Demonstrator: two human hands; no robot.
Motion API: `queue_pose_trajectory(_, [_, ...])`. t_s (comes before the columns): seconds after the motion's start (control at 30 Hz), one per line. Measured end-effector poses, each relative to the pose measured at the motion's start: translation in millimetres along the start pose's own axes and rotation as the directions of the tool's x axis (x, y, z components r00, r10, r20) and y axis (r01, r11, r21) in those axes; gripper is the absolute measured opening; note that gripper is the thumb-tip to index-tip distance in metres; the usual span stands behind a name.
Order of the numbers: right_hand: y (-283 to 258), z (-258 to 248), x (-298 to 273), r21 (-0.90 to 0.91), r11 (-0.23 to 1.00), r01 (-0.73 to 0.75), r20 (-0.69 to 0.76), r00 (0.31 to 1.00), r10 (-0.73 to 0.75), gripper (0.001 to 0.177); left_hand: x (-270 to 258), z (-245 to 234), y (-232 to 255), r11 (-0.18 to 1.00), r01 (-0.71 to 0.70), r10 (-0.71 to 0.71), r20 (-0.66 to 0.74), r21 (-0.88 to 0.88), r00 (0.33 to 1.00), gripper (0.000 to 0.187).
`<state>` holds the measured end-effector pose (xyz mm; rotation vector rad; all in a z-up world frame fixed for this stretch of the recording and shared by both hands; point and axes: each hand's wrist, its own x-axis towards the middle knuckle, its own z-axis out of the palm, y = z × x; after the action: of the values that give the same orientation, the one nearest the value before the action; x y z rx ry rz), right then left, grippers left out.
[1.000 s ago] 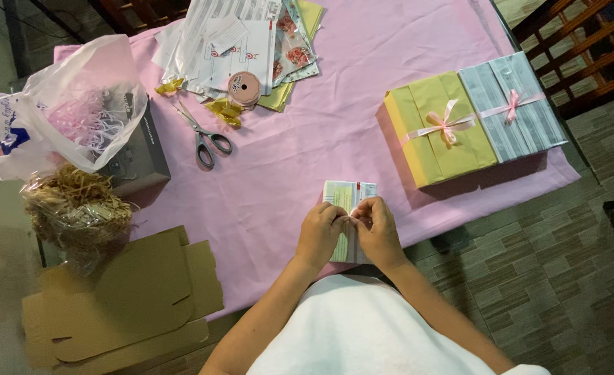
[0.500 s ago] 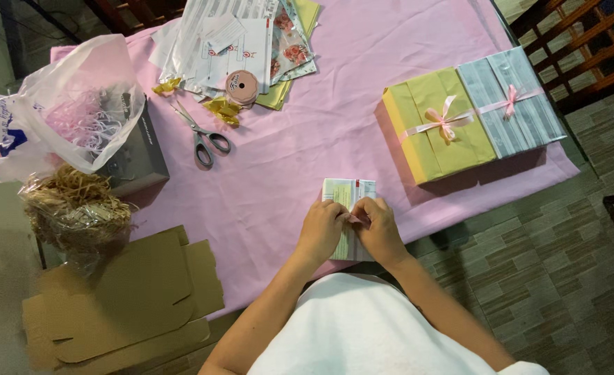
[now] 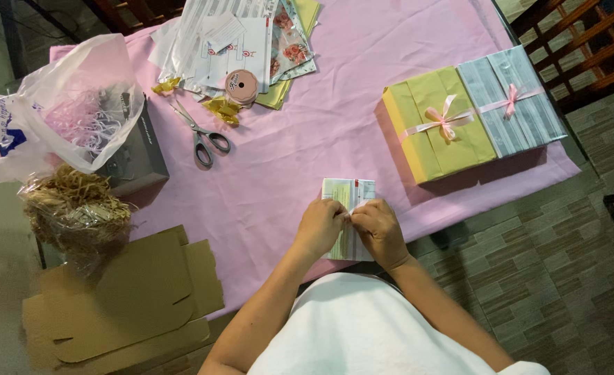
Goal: The person wraps small boxes as gifts. They apply tape around a small box, cut pink ribbon with scissors, and tie the ribbon into a bow on the box. They then place a larger black box on white wrapping paper, add floral wrapping paper, and begin cutting ribbon for the next gift.
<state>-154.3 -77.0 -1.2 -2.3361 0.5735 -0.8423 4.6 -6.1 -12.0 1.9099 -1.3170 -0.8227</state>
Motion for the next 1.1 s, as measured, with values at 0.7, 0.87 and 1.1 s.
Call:
queue_pose_trajectory(0.7, [4,-7,-9,-0.035,0.999,0.011,-0.015,1.0,-0.011,0.013,-1,8,-13,0.997,0.004,0.008,-0.15,0.081,0.989,0.011])
queue_pose_trajectory(0.87, [8,-2,-15,0.002,1.0,-0.017,-0.054,0.998,0.017,0.015,-6,20,-19,0.964,-0.025,0.074,-0.179,0.263,0.981,0.008])
queue_pose_trajectory(1.1, [17,0,-21,0.011,0.999,-0.053,0.009,0.999,0.053,0.02,-10,28,-22,0.962,-0.002,0.058,-0.194,0.274,0.979,0.011])
